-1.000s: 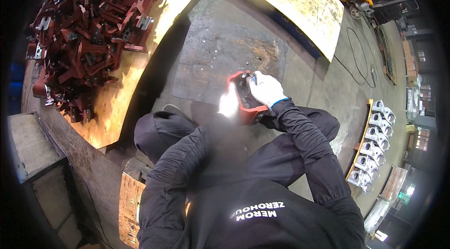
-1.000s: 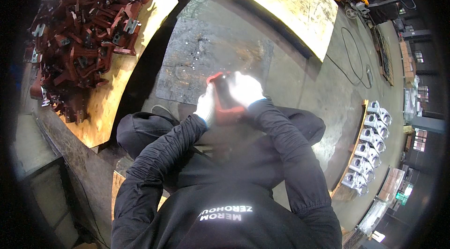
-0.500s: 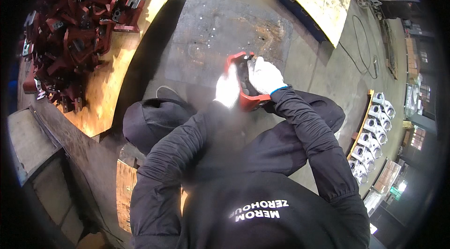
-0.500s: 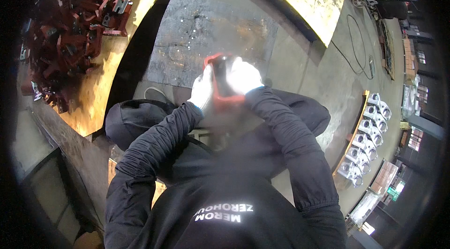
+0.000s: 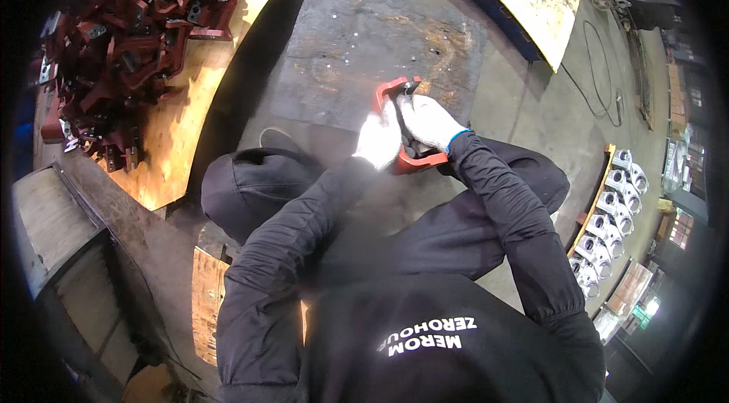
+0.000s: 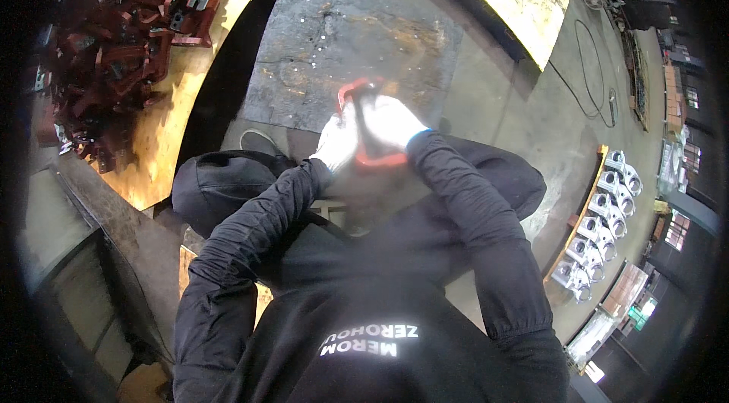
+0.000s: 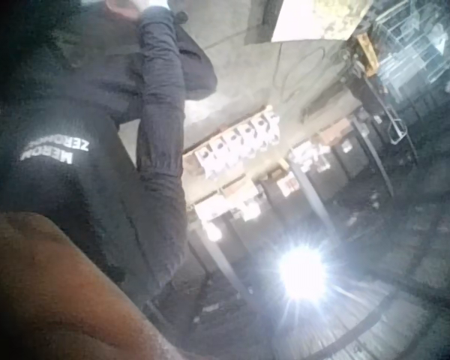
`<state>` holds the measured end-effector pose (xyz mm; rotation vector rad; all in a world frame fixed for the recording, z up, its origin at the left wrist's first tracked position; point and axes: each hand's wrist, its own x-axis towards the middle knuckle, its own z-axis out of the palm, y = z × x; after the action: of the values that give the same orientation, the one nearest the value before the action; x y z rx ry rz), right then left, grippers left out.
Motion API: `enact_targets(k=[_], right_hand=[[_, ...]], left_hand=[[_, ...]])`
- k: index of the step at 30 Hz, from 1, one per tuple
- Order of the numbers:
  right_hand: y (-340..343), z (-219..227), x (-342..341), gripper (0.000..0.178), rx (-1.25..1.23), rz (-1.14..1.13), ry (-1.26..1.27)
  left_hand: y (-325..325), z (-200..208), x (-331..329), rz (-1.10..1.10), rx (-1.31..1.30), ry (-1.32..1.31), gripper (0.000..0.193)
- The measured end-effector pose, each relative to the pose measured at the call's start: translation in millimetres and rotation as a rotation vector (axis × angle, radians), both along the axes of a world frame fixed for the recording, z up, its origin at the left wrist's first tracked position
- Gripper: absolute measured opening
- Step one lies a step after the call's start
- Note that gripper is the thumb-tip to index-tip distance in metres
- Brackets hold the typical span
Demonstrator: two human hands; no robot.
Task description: The person sits on the floor and uses a handheld angle grinder to smooth the surfaces of red metal parts. They pick up each part from a pile, grind it, and place it back down, repeating this process throughout the clip.
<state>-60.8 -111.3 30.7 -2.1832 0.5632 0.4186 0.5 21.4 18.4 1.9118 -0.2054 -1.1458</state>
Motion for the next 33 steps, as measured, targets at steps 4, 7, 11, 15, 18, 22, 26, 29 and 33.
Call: enact_targets(k=[4,7,11,15,18,22,26,29,33], right_hand=[[-5.0,25.7,4.9,0.042,-0.145,0.392,-0.150],[0.8,42.8,4.0,0.045,-0.059,0.339,-0.200],[-0.1,17.7,6.7,0.039,0.041,-0.012,-0.398],[-20.1,45.7,25.4,0.045,0.216,-0.400,-0.194],[-26.1,44.6,-8.3,0.041,-0.167,-0.061,-0.216],[-23.5,-9.3,-24.9,0.038,-0.196,0.150,0.073],[-16.3,-28.4,-18.1,0.047,-0.136,0.115,0.095],[-11.9,-29.7,-12.6,0.048,-0.095,0.091,0.083],[-14.8,-47.7,-10.8,0.047,-0.140,0.203,0.004]], left_hand=[[1.9,-21.2,-6.5,0.021,0.007,-0.059,0.072],[5.8,-30.8,-8.3,0.025,-0.042,-0.044,0.073],[2.9,-54.0,-2.7,-0.043,0.002,0.039,0.075],[7.0,-53.4,-4.2,0.115,-0.119,0.150,0.071],[0.0,-43.0,0.7,0.195,-0.171,0.221,0.078],[-0.7,-15.3,3.1,0.215,-0.207,0.339,0.084],[2.6,14.7,2.0,0.265,-0.384,0.312,0.084],[2.1,22.2,6.2,0.282,-0.348,0.394,0.082],[-1.3,-1.0,-0.8,0.290,-0.542,0.231,0.078]])
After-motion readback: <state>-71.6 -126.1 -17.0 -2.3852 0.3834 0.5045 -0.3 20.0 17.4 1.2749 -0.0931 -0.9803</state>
